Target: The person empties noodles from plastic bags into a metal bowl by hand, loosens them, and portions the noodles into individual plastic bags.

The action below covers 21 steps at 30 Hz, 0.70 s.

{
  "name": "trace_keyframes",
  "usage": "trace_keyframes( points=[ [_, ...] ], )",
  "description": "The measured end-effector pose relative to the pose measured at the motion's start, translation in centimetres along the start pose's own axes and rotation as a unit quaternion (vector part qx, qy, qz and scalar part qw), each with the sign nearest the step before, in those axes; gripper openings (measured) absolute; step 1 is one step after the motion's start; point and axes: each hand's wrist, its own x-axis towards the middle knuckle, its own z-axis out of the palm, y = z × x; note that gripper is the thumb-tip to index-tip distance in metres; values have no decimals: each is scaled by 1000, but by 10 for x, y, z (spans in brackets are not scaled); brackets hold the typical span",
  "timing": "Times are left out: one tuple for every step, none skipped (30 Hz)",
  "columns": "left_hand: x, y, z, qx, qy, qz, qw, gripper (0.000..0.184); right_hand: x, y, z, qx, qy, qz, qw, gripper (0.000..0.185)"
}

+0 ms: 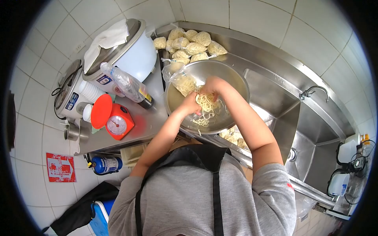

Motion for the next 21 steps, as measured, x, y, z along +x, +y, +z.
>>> trace_keyframes(
  points=[
    [3,-4,2,-43,-18,-2,999,62,-2,-5,-3,13,2,16,1000,38],
    [0,1,3,-84,-36,-4,996,67,-5,-10,-5,-36,-2,28,999,31],
    [-2,4,2,-125,-54,-6,991,71,-3,-9,-7,-59,-14,22,998,30],
    [-1,6,0,-135,-41,-4,990,72,0,-7,-12,-82,-26,16,996,29],
    [0,6,-3,-145,-29,-3,989,74,1,-4,-14,-105,-40,10,994,27],
    [-1,4,-4,-157,-17,-4,987,75,-1,1,-14,-38,-40,-39,998,28],
    [-3,3,-5,-169,-14,-6,985,76,-4,6,-17,28,-38,-87,995,28],
    [-2,4,-7,-180,-12,-4,984,76,-8,8,-21,94,-34,-136,986,28],
    [-6,13,-10,-192,-10,-3,981,77,-17,6,-26,136,-30,-163,977,26],
    [-12,20,-14,-168,1,-28,985,74,-29,3,-30,178,-27,-191,965,25],
    [-17,27,-19,-182,-1,-21,983,73,-36,2,-31,221,-24,-218,950,23],
    [-21,32,-23,-196,-3,-15,981,72,-40,5,-30,227,26,-210,951,23],
    [-23,34,-27,-209,-5,-8,978,71,-43,9,-30,233,76,-202,948,23],
    [-24,35,-31,-230,-13,5,973,72,-44,12,-32,237,127,-193,944,23],
    [-25,36,-36,-251,-20,18,968,73,-40,20,-32,216,128,-179,951,21],
    [-25,36,-40,-272,-27,31,962,75,-30,31,-29,195,130,-165,958,20],
    [-25,36,-42,-292,-34,42,955,76,-21,39,-23,175,131,-151,964,18],
    [-22,34,-43,-273,-28,34,961,76,-15,43,-17,176,113,-155,966,17],
    [-21,33,-43,-250,-27,27,967,76,-9,46,-13,177,96,-160,966,16],
    [-22,34,-42,-228,-27,20,973,76,-9,45,-11,178,79,-163,967,16],
    [-23,35,-40,-206,-26,12,978,76,-10,44,-10,190,91,-150,966,15]
  ],
)
